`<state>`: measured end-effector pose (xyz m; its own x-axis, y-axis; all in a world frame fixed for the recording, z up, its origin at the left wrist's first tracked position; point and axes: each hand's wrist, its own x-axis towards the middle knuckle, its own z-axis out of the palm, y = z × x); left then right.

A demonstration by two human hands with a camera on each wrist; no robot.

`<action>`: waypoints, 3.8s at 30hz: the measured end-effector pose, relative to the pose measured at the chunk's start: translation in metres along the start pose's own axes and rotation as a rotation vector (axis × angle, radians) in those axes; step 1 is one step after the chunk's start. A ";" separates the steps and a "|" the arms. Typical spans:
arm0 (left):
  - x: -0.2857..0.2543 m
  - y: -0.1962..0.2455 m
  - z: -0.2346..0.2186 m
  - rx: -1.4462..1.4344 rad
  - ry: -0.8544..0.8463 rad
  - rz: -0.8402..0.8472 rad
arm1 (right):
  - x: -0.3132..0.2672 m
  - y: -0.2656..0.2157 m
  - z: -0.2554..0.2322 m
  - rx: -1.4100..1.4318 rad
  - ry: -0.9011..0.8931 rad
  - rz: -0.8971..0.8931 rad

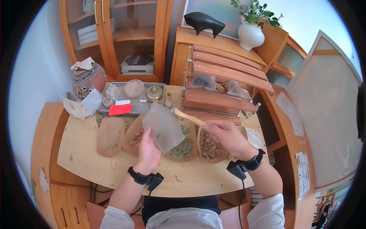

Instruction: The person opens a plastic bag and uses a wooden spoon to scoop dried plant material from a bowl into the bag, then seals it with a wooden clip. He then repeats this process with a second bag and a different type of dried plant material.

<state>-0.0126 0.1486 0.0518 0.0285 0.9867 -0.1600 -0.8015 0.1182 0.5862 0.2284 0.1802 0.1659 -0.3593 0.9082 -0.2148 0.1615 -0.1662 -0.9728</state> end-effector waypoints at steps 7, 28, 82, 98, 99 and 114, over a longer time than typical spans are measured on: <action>-0.003 0.000 0.002 -0.043 -0.054 -0.062 | 0.002 0.011 0.024 -0.357 -0.001 -0.060; 0.001 -0.002 -0.007 -0.057 0.051 0.102 | -0.006 0.050 -0.018 -0.730 -0.066 0.197; -0.003 0.003 0.000 -0.144 0.089 0.148 | -0.020 0.031 0.004 -0.694 0.144 -0.102; -0.001 0.003 -0.002 -0.120 0.103 0.201 | 0.007 0.054 0.009 -1.095 0.202 -0.418; -0.001 0.002 -0.003 -0.113 0.092 0.195 | 0.012 0.054 0.006 -1.051 0.221 -0.411; -0.001 0.002 -0.002 -0.082 0.085 0.173 | 0.023 0.047 -0.015 -0.991 0.083 -0.042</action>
<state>-0.0152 0.1474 0.0519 -0.1619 0.9781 -0.1312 -0.8360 -0.0652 0.5448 0.2421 0.1988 0.1166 -0.3228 0.9363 -0.1385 0.8587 0.2282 -0.4588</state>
